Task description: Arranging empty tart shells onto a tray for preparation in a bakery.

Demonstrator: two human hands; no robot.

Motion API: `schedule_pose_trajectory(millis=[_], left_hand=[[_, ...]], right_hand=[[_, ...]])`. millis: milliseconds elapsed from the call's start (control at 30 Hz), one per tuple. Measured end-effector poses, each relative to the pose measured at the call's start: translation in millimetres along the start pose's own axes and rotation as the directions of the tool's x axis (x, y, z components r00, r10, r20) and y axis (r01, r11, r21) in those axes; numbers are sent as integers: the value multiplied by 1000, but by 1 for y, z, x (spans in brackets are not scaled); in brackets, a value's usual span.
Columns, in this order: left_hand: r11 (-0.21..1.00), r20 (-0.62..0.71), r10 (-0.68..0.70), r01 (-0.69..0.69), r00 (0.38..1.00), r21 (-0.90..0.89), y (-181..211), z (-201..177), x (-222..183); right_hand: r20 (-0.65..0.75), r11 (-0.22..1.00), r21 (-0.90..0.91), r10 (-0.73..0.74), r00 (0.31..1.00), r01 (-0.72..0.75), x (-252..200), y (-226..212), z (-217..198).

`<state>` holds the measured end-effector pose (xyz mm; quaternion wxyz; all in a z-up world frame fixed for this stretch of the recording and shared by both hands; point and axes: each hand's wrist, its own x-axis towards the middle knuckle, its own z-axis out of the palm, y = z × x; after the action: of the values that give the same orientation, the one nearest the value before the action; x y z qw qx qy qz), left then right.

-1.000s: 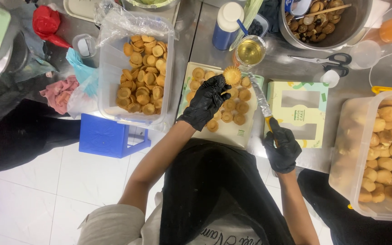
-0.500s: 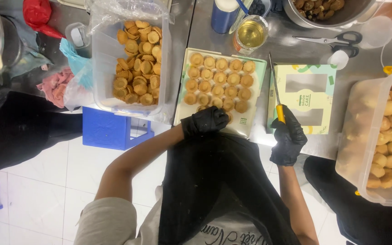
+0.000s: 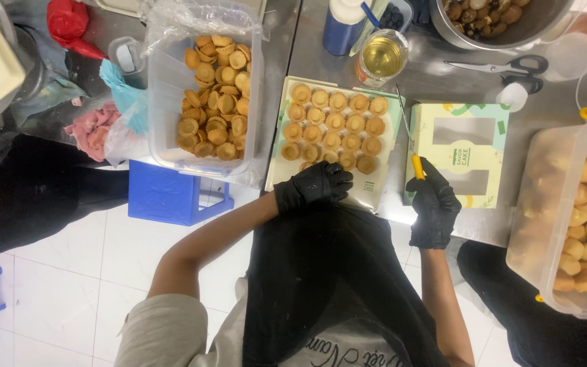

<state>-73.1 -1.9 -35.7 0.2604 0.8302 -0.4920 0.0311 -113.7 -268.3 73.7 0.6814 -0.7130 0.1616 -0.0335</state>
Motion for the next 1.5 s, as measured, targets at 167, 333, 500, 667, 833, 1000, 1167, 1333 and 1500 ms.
schedule_pose_trajectory(millis=[167, 333, 500, 667, 833, 1000, 1167, 1333, 1500], left_hand=[[966, -475, -200, 253, 857, 50, -20, -145, 5], [663, -765, -434, 744, 476, 87, -118, -171, -76], [631, -421, -680, 772, 600, 80, -155, -147, -135], [677, -503, -578, 722, 642, 143, -187, -118, -147], [627, -225, -766, 777, 602, -57, -201, -114, -139], [567, -355, -683, 769, 639, 295, -210, -95, -147], [624, -313, -726, 778, 612, 76, -215, -98, -151], [594, -228, -805, 739, 548, -318, -209, -118, -141], [642, -281, -766, 700, 578, -312, -228, -100, -163]], right_hand=[[72, 997, 13, 69, 995, -70, 10, -14, 5], [104, 984, 56, 160, 982, -167, 26, -25, 17], [203, 979, 122, 135, 970, -162, 50, -27, 28], [253, 984, 104, 117, 960, -147, 66, -27, 44], [272, 986, 115, 89, 958, -124, 74, -27, 53], [195, 986, 4, 160, 968, -164, 99, -23, 50], [164, 968, -144, 231, 959, -208, 146, -12, 59], [182, 909, -356, 296, 938, -218, 165, -22, 86], [205, 929, -214, 346, 915, -304, 169, -6, 93]])
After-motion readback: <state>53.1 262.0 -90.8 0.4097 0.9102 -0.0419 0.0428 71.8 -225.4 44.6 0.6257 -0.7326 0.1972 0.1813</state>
